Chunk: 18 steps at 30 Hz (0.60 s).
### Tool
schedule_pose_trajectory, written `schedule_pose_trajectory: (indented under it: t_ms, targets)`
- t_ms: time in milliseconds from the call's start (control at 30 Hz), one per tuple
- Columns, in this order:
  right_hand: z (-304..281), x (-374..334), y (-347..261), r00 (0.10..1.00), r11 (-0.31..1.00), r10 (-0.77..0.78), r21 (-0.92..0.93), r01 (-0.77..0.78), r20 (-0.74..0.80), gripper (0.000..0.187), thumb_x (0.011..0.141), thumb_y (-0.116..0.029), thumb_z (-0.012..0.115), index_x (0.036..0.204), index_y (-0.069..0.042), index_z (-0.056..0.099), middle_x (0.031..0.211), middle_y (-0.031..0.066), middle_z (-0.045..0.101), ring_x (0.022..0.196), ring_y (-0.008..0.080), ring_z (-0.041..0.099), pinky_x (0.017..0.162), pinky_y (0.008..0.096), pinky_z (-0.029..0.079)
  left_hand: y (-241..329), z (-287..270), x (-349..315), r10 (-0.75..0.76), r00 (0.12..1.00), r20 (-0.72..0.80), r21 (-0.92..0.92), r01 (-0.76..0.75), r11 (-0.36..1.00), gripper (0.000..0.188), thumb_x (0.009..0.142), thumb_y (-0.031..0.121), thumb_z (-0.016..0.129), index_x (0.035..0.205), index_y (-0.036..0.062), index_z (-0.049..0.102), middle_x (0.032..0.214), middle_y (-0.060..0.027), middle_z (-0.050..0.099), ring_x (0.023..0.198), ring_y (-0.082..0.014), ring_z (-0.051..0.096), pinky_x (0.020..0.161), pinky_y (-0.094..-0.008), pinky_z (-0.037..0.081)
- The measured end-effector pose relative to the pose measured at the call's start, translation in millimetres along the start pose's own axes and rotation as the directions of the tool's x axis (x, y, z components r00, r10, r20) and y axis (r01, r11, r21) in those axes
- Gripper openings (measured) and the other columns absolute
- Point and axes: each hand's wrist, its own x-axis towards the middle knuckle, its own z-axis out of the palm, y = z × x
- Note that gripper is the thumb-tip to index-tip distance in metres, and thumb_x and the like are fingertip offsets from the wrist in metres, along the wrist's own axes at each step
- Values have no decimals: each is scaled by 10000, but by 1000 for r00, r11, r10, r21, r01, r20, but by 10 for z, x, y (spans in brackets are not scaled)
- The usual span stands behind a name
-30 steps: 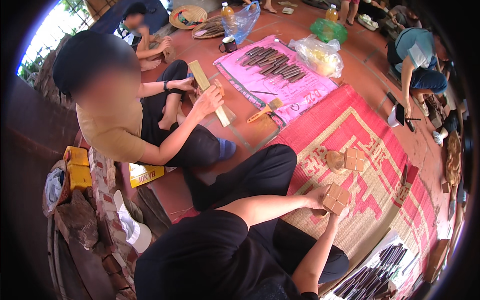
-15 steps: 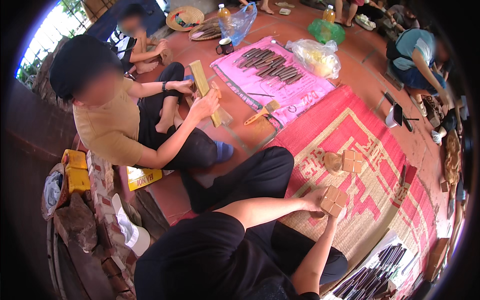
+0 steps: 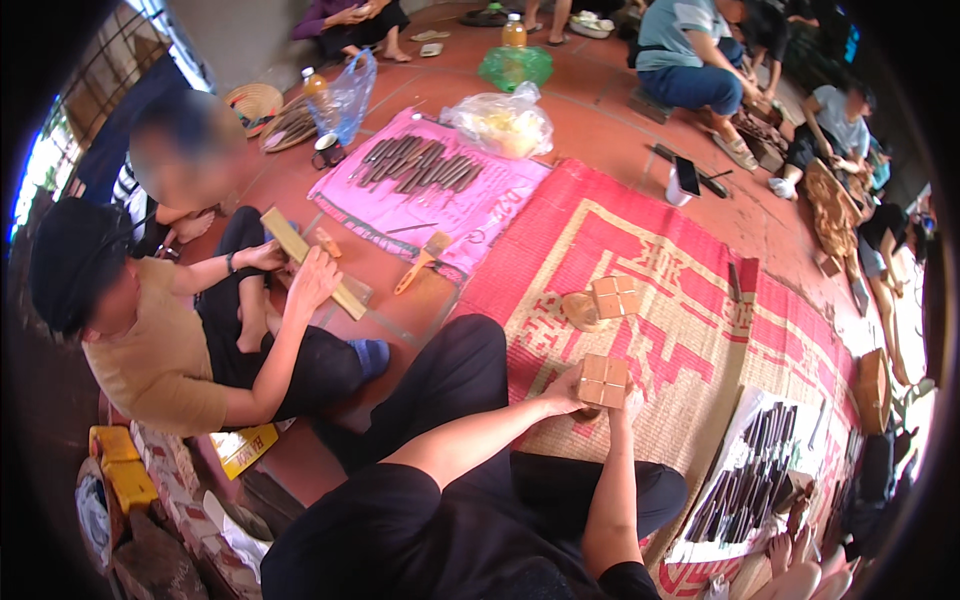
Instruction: The person sits on a mat and assembles small wooden blocks into a cube-like structure. They repeatedly pick up blocks, align them, and press them together to form a larger unit.
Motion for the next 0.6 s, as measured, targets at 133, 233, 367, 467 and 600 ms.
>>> schedule_pose_trajectory:
  t_ms: [133,233,367,467,600]
  targets:
    - [-40,-127,-218,982,997,-61,-67,49,-177,203,790,-238,540,977,-186,602,739,141,637,696,334,617,602,426,465,51,-62,-23,-56,998,-6,31,56,998,790,645,159,794,1288,102,338,1249,-32,439,1152,-141,421,963,-307,381]
    - [-16,-423,-297,988,990,-100,-108,88,-116,196,784,-193,522,962,-140,583,816,132,618,708,354,605,595,437,465,70,-24,-25,48,997,-58,129,-40,991,803,626,221,807,1279,89,358,1240,-51,460,1131,-156,450,946,-306,391]
    - [7,-474,-262,984,976,-176,-131,174,2,214,791,-201,514,986,-118,539,891,143,606,705,370,598,582,447,465,36,-54,-17,-137,990,-16,137,138,981,723,643,244,788,1240,75,417,1186,-74,519,1094,-184,495,923,-315,405]
    - [23,-438,-204,990,956,-141,-256,142,21,198,801,-203,508,979,-116,513,808,183,613,698,398,593,595,483,456,-41,-63,-45,-53,998,-39,248,61,967,600,684,218,758,1188,73,467,1123,-66,564,1040,-173,530,890,-313,426]
    - [19,-261,-262,999,993,-15,-114,12,-34,172,810,-199,491,954,-106,513,710,230,603,690,412,592,594,504,448,-80,-54,-68,-50,997,-61,188,60,980,550,700,202,747,1163,69,480,1092,-57,577,1005,-148,545,858,-297,444]
